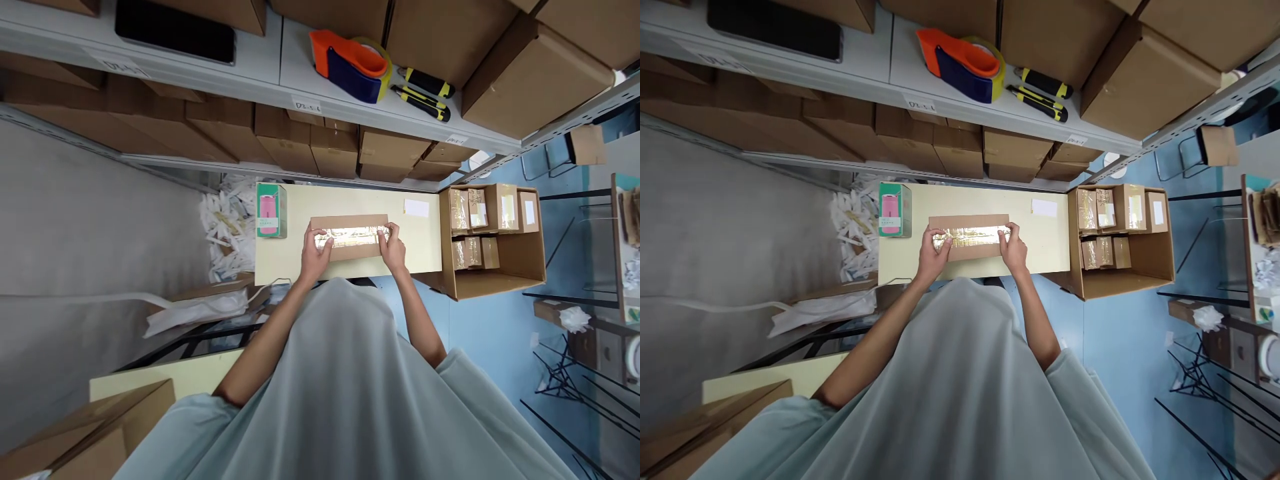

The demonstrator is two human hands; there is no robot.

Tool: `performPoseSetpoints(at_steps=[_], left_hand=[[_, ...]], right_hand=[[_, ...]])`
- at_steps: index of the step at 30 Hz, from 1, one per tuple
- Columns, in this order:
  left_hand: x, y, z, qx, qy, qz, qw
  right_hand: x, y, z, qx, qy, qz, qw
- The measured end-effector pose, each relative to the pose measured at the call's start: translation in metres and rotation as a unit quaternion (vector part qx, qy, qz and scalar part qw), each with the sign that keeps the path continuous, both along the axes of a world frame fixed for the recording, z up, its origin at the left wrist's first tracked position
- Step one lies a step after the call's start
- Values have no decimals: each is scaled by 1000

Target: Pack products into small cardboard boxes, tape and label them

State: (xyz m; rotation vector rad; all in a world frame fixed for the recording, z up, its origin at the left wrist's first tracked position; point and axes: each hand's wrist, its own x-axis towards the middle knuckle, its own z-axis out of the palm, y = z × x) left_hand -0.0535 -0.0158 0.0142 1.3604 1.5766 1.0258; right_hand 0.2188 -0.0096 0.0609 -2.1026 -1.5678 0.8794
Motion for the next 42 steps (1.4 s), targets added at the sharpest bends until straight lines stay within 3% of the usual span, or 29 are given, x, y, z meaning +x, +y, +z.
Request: performPoseSetpoints(at_steps=[6,13,15,17,22,25,33,37,42], left_hand=[[2,-17,13,-52,18,5,998],[26,-23,68,6,70,-3,998],[33,-20,75,16,82,-11,996],[34,-14,70,11,79,-21,997],[19,-2,28,-57,27,-28,998],[15,-4,13,-64,23,-19,997],[34,-9,14,-43,25,-36,998],[47,-6,12,-51,-4,-64,997],[59,0,9,-51,-40,-111,992]], right_hand=[[1,-14,2,-5,16,-4,1000],[7,-19,1,17,94,-51,994],[8,-24,-1,30,110,-74,991],[9,-29,0,19,101,-86,991],[6,-33,12,-10,17,-53,998],[0,-28,13,-4,-13,-32,999],[17,-13,-2,12,-42,-54,998],[35,-16,6,22,-52,-48,997],[38,-31,20,18,-83,-94,992]])
